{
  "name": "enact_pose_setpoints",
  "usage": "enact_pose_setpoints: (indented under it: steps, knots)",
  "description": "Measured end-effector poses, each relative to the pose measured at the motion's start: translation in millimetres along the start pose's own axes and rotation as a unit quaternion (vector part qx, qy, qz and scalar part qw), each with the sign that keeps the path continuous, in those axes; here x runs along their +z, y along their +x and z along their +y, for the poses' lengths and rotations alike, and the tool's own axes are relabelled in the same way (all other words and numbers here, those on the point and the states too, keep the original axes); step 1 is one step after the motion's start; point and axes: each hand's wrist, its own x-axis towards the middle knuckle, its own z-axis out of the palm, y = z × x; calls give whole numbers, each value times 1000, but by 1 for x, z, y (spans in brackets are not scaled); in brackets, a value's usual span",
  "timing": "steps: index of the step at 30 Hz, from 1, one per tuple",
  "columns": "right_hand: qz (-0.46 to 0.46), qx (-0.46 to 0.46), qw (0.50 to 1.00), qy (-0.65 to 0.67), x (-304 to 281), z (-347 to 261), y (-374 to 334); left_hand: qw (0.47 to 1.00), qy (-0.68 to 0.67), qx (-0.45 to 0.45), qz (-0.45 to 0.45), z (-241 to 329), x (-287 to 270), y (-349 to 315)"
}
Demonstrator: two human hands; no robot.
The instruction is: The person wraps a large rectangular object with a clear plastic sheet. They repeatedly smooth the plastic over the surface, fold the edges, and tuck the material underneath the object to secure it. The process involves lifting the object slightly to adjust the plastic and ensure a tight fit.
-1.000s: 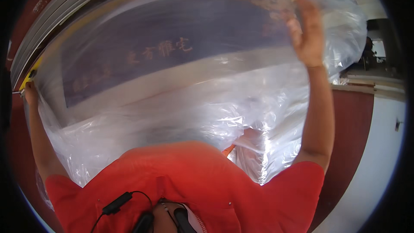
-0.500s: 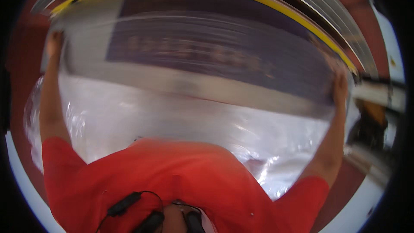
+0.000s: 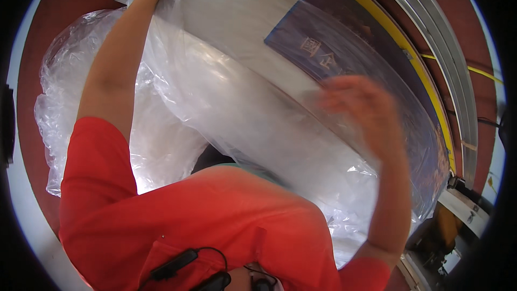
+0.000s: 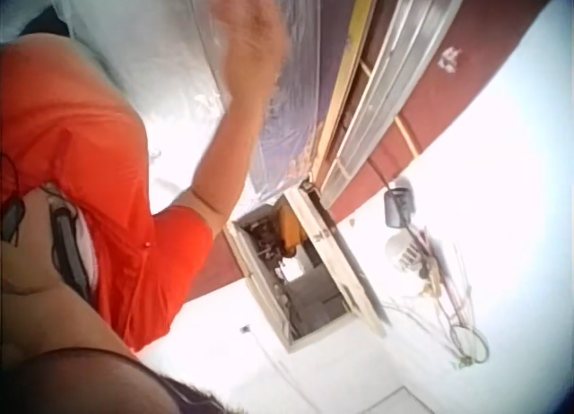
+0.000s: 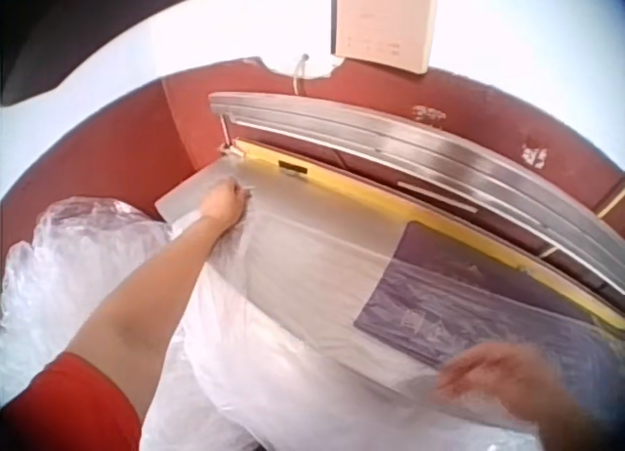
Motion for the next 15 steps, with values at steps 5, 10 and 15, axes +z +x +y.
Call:
enact_pose_setpoints:
  steps: [5, 10, 15]
  knots:
    - [-73, -145, 942, -293, 167, -19, 83, 997, -3, -5, -73, 25, -9, 3]
    - [-144, -187, 967, -93, 170, -10, 112, 999, -23, 4, -34, 28, -10, 2]
    - [-149, -309, 881, 326, 8, -7, 1, 999, -9, -25, -34, 8, -12, -4]
